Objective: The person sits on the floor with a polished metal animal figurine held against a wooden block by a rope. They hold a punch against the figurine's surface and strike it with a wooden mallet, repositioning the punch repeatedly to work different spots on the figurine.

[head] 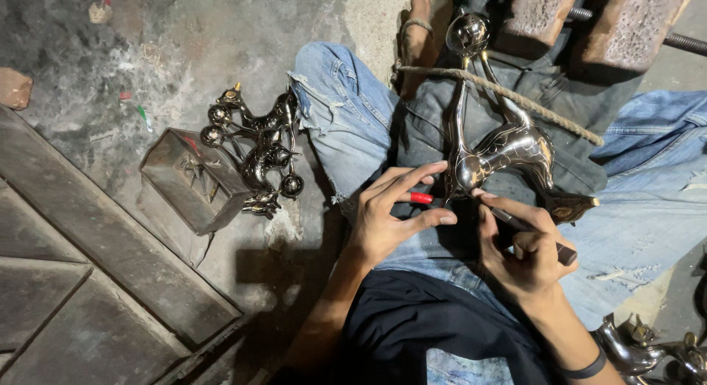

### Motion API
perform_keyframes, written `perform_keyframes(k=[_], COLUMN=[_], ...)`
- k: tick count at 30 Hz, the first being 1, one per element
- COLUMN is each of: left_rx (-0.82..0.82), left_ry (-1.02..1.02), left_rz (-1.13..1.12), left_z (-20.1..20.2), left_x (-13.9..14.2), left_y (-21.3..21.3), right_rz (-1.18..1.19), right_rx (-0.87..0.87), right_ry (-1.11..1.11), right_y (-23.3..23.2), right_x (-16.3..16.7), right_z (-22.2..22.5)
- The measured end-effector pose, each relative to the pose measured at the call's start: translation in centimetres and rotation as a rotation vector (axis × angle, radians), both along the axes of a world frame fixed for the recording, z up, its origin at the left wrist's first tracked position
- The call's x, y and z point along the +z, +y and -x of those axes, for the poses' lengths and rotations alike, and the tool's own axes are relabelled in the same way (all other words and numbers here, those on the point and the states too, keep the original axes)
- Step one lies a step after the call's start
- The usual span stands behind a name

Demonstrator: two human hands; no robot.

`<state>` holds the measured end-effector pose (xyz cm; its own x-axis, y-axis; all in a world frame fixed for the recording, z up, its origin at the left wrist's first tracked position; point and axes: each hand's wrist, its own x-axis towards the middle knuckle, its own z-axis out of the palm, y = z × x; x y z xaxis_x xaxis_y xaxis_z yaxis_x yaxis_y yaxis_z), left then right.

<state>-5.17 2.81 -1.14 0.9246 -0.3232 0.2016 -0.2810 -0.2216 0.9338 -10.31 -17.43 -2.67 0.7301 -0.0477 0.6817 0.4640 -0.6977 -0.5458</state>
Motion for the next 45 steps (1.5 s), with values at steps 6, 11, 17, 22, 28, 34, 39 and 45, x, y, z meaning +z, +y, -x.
perform_keyframes(k=[6, 11, 17, 22, 28, 34, 39, 45], left_rx=[-0.003, -0.001, 0.004, 0.004, 0.009, 0.013, 0.0, -0.001], left_ry=[-0.01, 0.003, 0.009, 0.004, -0.008, -0.006, -0.005, 0.06], left_rz=[0.007, 0.004, 0.004, -0.012, -0.002, 0.019, 0.013, 0.008], left_z=[0.0, 0.1, 0.1, 0.0, 0.0, 0.0, -0.2, 0.0], left_x=[0.0, 0.1, 0.1, 0.3, 0.2, -0.1, -0.3, -0.5], left_y=[0.0, 0.0, -0.1, 0.0, 0.1, 0.0, 0.1, 0.2], right_rz=[-0.028, -0.044, -0.236, -0.165, -0.161, -0.141, -0.061, -0.005], right_rx=[0.049, 0.088, 0.048, 0.171, 0.089, 0.062, 0.102, 0.118], right_ry=[-0.057, -0.118, 0.172, 0.398, 0.489, 0.532, 0.5, 0.489], right_y=[-0.3, -0.8, -2.1, -1.4, -0.2, -0.3, -0.7, -0.9], right_x=[-1.9, -2.1, 1.9, 5.8, 7.5, 7.5, 8.0, 8.0], right_z=[0.5, 0.5, -1.6, -3.9, -5.0, -5.1, -5.4, -5.6])
